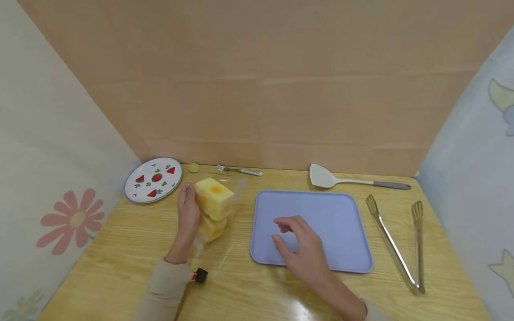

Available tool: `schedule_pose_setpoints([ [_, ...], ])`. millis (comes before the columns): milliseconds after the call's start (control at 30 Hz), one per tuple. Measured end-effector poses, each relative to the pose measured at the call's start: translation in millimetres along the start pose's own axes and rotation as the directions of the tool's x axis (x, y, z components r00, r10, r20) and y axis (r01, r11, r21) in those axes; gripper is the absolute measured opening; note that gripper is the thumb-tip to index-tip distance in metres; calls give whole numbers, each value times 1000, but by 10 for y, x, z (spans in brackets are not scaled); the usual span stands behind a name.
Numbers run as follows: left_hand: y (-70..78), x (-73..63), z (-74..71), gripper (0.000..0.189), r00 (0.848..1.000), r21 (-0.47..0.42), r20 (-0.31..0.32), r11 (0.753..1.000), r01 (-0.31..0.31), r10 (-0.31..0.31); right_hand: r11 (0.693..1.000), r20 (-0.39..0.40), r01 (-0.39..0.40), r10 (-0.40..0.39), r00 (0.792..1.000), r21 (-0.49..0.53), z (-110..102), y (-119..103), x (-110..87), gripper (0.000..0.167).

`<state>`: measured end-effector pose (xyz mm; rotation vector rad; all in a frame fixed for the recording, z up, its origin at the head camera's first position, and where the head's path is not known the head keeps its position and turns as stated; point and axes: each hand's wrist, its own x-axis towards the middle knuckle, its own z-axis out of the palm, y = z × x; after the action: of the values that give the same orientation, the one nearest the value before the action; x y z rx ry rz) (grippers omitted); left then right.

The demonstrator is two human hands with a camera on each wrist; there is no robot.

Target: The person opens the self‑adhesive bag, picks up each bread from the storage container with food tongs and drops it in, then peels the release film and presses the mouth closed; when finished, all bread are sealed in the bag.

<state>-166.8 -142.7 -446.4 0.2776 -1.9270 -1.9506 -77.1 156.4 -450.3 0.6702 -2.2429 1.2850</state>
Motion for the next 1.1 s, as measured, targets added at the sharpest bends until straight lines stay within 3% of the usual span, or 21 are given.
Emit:
schedule_pose_setpoints([
  [100,73,-41,48,24,998,-27,-49,999,26,-27,989,17,-73,72,997,126,130,-75,121,33],
  [233,56,-49,75,22,996,-57,-91,998,9,-15,954,54,-183,175,983,239,304,-146,308,18],
  [533,45,-118,150,21,992,-157,-126,987,-44,24,900,102,-372,358,928,228,684,-218,618,11],
  [767,9,-150,198,23,990,-207,-131,975,-81,55,903,28,-367,370,928,225,840,-223,740,11],
  [1100,18,-158,200,20,996,-192,-77,980,-51,37,900,-42,-320,347,937,297,948,-185,761,5],
])
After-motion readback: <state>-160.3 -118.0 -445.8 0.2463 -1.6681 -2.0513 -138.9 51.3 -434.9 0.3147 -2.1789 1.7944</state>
